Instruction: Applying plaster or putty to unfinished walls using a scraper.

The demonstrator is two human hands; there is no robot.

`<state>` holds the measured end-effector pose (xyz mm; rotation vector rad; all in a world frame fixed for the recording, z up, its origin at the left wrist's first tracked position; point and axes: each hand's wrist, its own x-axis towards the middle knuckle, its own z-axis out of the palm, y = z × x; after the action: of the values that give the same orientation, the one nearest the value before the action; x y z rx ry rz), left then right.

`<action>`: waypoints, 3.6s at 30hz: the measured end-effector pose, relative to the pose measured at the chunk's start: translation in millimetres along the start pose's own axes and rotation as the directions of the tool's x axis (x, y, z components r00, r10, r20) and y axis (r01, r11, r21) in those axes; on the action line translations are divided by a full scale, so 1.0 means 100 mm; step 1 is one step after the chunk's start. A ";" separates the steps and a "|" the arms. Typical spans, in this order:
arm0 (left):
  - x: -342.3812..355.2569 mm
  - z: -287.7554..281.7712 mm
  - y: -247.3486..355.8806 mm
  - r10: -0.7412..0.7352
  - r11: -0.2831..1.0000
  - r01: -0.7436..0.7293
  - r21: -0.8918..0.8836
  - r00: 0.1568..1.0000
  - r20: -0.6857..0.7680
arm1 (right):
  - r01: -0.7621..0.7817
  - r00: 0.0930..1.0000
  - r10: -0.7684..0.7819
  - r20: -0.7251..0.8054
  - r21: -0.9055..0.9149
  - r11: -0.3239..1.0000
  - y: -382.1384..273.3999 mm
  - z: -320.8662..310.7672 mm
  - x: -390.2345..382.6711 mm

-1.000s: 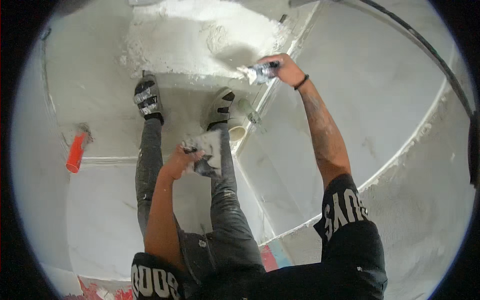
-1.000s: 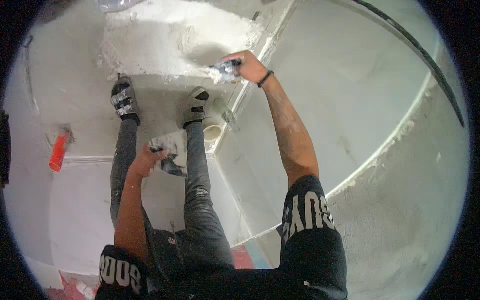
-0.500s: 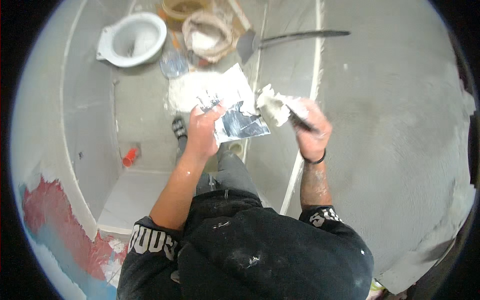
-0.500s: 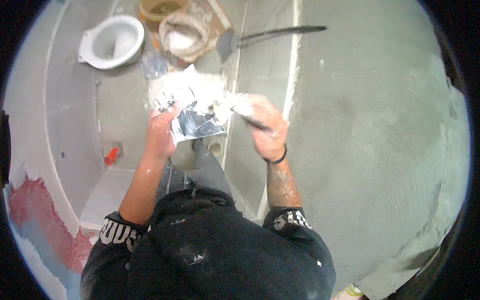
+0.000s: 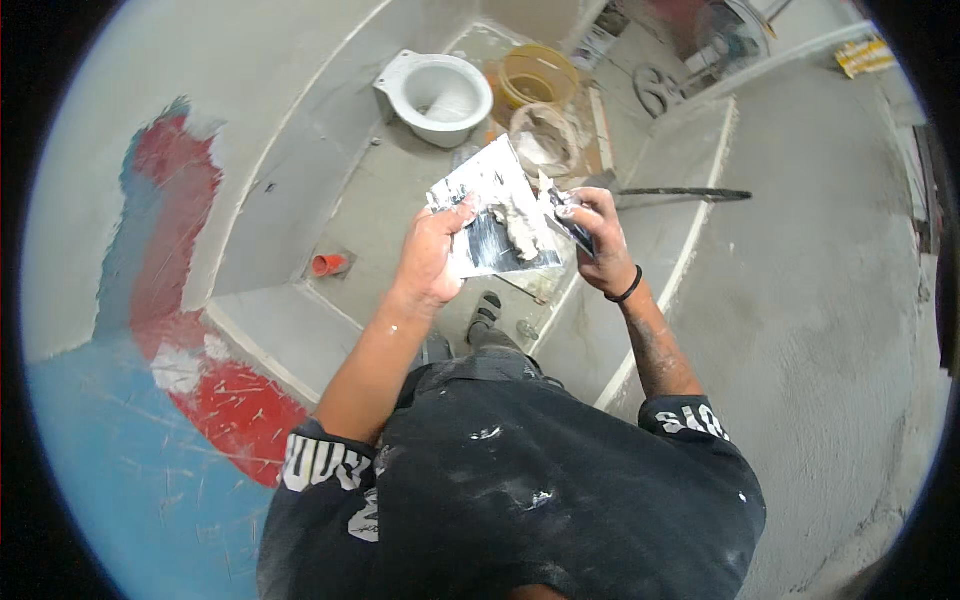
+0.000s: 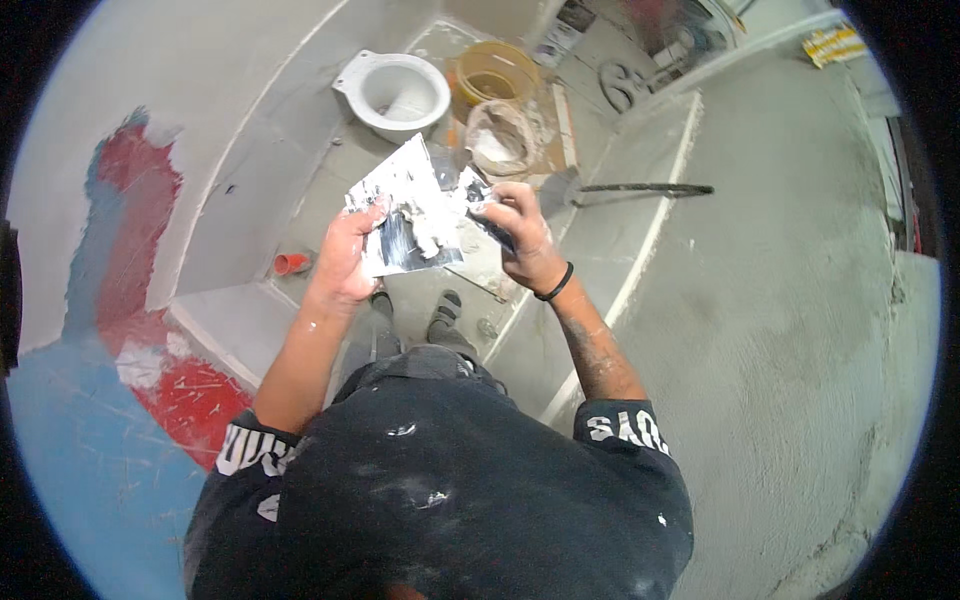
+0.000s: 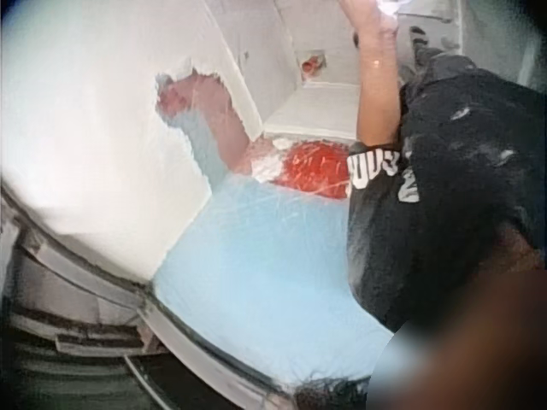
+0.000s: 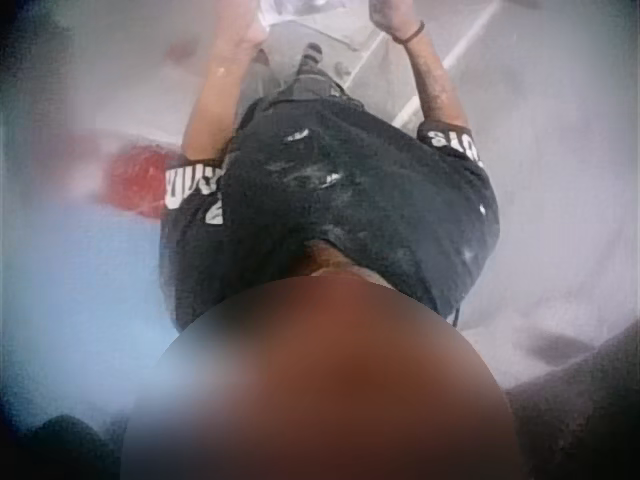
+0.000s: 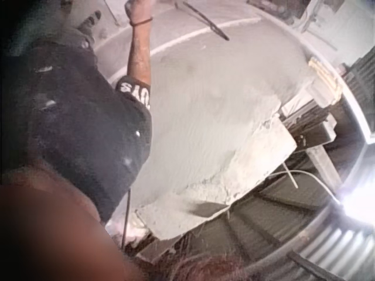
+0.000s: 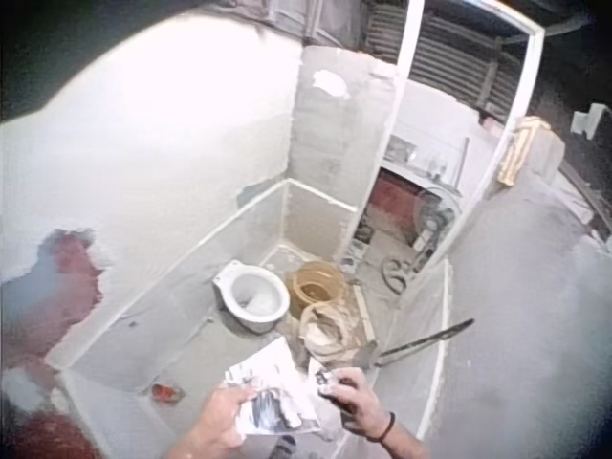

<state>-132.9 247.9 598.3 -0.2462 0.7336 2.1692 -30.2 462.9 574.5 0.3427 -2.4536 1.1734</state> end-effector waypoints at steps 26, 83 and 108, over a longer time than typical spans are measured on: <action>0.65 -0.18 0.33 0.511 0.859 -0.509 0.055 0.847 -0.147 | -0.104 0.593 0.795 0.125 0.992 -0.078 0.74 0.05 -0.29; -1.21 0.22 -0.08 0.587 0.760 -0.648 -0.050 0.717 -0.376 | 0.427 0.745 -0.612 0.264 0.517 0.742 -0.92 0.16 0.94; -1.10 0.31 0.37 0.811 0.541 -0.800 0.259 0.415 -0.412 | -0.416 0.908 0.177 0.380 0.872 0.257 -0.46 0.51 1.08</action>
<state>-87.4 176.8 682.9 -0.5347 1.3948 3.0832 -120.9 389.2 626.0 0.2970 -1.6281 2.8664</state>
